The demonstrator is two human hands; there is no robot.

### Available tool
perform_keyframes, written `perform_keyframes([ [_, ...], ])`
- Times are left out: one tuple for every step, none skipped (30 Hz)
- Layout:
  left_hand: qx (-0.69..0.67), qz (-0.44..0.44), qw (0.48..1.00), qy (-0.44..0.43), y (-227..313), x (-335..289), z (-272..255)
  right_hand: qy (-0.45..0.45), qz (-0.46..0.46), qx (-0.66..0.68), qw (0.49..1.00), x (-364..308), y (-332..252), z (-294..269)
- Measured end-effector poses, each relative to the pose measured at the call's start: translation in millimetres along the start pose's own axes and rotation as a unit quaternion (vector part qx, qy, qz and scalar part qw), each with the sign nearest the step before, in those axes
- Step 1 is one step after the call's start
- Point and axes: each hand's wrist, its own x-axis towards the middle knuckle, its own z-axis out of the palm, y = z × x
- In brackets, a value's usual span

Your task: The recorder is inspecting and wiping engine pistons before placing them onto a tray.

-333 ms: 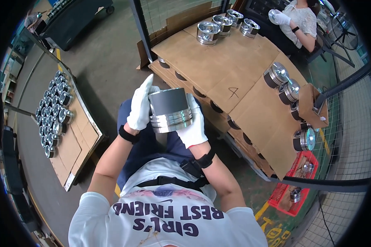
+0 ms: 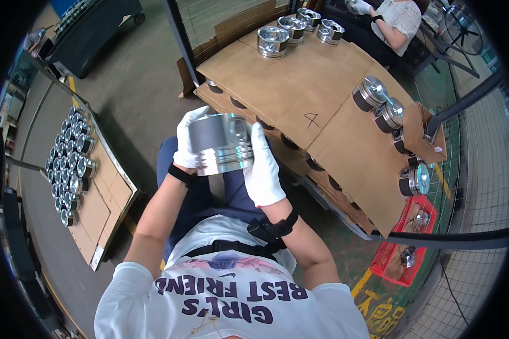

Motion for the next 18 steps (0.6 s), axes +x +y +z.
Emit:
perform_keyframes([
  [-0.067,-0.069,0.995,-0.009,2.5,1.7,1.5,-0.010,-0.034,0.022,0.999,4.6,2.4,-1.7],
  [-0.128,-0.054,0.988,-0.072,3.2,0.7,-2.7,-0.021,-0.069,0.045,0.996,10.0,3.1,-2.5],
  [0.213,0.209,0.954,0.006,-8.9,-3.5,-2.1,-0.018,-0.071,0.048,0.996,12.1,0.3,-4.1],
  [0.510,0.433,0.738,0.088,-19.1,-8.7,1.0,-0.041,0.080,0.223,0.971,22.2,-19.9,-12.5],
  [0.154,0.245,0.956,0.041,-17.8,-1.3,-6.4,-0.066,0.225,0.387,0.892,28.4,-34.6,-17.8],
  [0.133,0.136,0.973,0.133,-16.0,3.1,-15.3,-0.073,0.221,0.392,0.890,30.7,-39.1,-18.3],
  [0.029,0.054,0.995,0.076,-7.3,-9.1,11.4,-0.059,0.195,0.333,0.921,32.4,-37.6,-21.6],
  [-0.075,-0.023,0.997,0.021,2.4,-23.2,32.8,-0.050,0.164,0.277,0.945,33.5,-38.0,-22.0],
  [-0.088,-0.056,0.994,-0.040,6.3,-23.2,34.8,-0.036,0.147,0.285,0.946,32.0,-35.8,-17.8],
  [-0.076,-0.086,0.993,0.032,12.0,-27.9,54.9,-0.043,0.145,0.289,0.945,32.8,-37.5,-16.7],
  [-0.089,-0.064,0.994,-0.029,9.1,-23.7,50.9,-0.035,0.136,0.273,0.952,33.5,-40.0,-16.4],
  [-0.101,-0.044,0.990,-0.091,4.5,-18.3,42.8,-0.027,0.126,0.256,0.958,34.1,-41.8,-15.5],
  [-0.070,-0.001,0.990,-0.126,-0.7,-15.6,41.0,-0.021,0.127,0.248,0.960,32.6,-40.5,-14.3],
  [-0.073,-0.001,0.989,-0.126,-1.3,-14.0,37.6,-0.022,0.127,0.247,0.960,33.2,-40.8,-14.6],
  [-0.081,-0.018,0.989,-0.125,-1.1,-12.2,34.3,-0.025,0.120,0.246,0.961,35.0,-41.0,-15.0],
  [-0.088,-0.037,0.988,-0.123,-2.1,-11.2,32.9,-0.026,0.114,0.246,0.962,35.6,-40.9,-15.9],
  [-0.088,-0.038,0.986,-0.138,-5.7,-8.9,29.3,-0.025,0.114,0.243,0.963,35.6,-41.1,-17.0],
  [-0.088,-0.040,0.985,-0.140,-8.1,-6.7,25.5,-0.025,0.113,0.239,0.964,35.6,-41.6,-18.2],
])
